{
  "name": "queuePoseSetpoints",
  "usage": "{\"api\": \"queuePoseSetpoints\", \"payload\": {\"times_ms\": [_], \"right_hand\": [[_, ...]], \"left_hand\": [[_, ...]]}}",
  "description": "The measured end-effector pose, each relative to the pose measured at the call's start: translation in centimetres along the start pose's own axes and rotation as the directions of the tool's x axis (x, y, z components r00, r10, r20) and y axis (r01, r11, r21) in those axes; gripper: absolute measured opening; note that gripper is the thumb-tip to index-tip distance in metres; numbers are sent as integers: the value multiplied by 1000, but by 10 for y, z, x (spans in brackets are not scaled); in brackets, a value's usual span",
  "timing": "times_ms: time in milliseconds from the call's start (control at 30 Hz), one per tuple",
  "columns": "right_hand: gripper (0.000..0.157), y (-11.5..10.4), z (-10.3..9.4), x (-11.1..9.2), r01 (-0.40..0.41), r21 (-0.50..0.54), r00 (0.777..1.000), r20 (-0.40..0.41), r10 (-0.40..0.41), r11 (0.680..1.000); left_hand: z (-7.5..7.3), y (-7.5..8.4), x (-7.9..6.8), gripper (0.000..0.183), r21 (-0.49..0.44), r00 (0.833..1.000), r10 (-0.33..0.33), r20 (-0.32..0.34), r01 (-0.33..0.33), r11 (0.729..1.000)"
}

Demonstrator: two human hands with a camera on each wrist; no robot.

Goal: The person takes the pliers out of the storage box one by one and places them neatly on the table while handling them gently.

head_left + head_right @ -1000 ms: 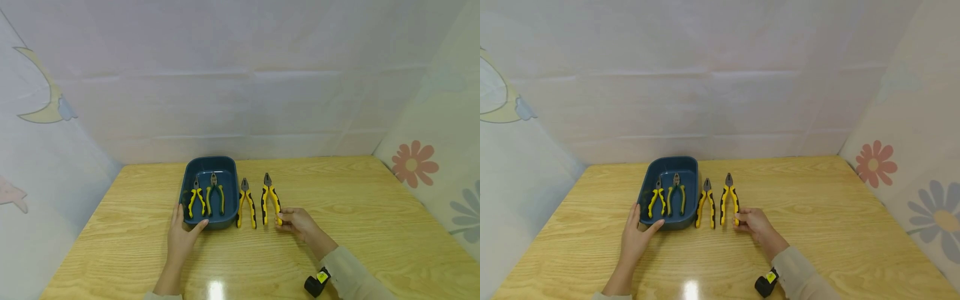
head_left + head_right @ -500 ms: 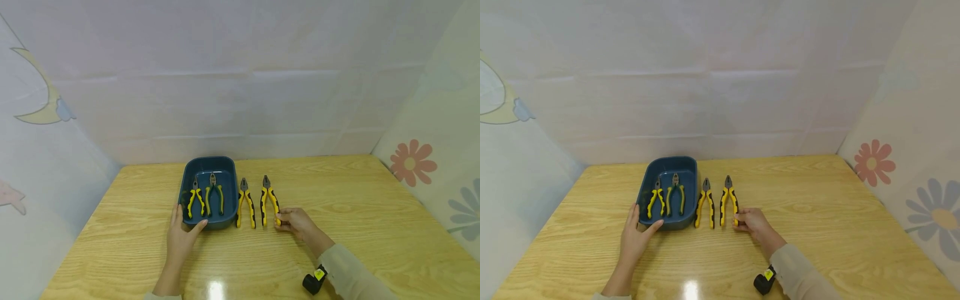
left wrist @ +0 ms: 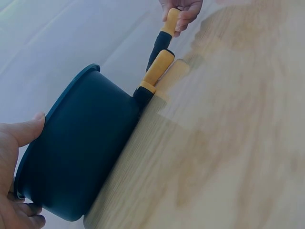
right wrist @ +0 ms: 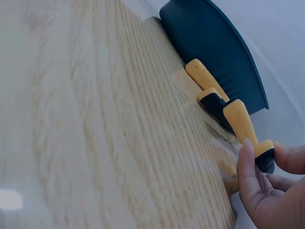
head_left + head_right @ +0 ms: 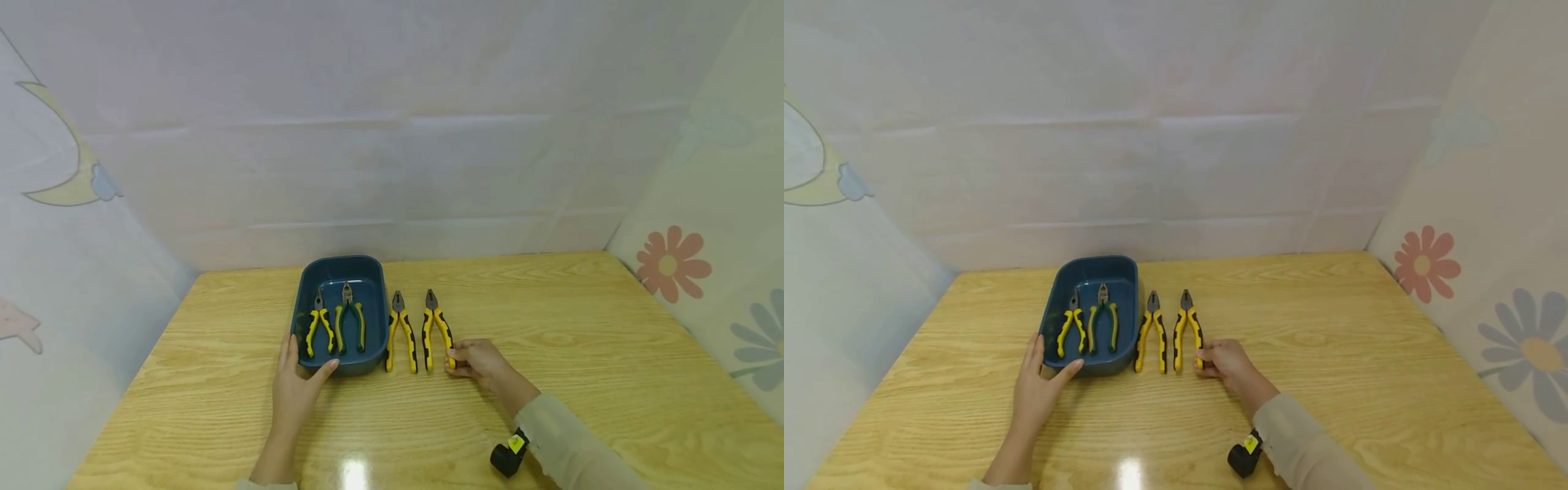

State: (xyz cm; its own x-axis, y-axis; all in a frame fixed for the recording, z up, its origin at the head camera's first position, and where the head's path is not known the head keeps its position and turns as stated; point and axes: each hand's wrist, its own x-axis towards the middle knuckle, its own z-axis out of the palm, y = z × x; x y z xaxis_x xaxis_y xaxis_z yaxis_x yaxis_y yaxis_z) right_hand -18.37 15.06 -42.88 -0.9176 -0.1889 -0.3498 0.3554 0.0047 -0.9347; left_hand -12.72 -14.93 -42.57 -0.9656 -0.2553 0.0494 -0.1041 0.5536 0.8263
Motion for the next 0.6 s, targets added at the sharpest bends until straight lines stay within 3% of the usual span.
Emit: {"api": "queuePoseSetpoints", "payload": {"times_ms": [600], "right_hand": [[29, 0, 0, 3, -26, -48, 1000, -15, 25, 999]], "left_hand": [[-1, 0, 0, 96, 3, 1000, -4, 6, 4, 1000]]}}
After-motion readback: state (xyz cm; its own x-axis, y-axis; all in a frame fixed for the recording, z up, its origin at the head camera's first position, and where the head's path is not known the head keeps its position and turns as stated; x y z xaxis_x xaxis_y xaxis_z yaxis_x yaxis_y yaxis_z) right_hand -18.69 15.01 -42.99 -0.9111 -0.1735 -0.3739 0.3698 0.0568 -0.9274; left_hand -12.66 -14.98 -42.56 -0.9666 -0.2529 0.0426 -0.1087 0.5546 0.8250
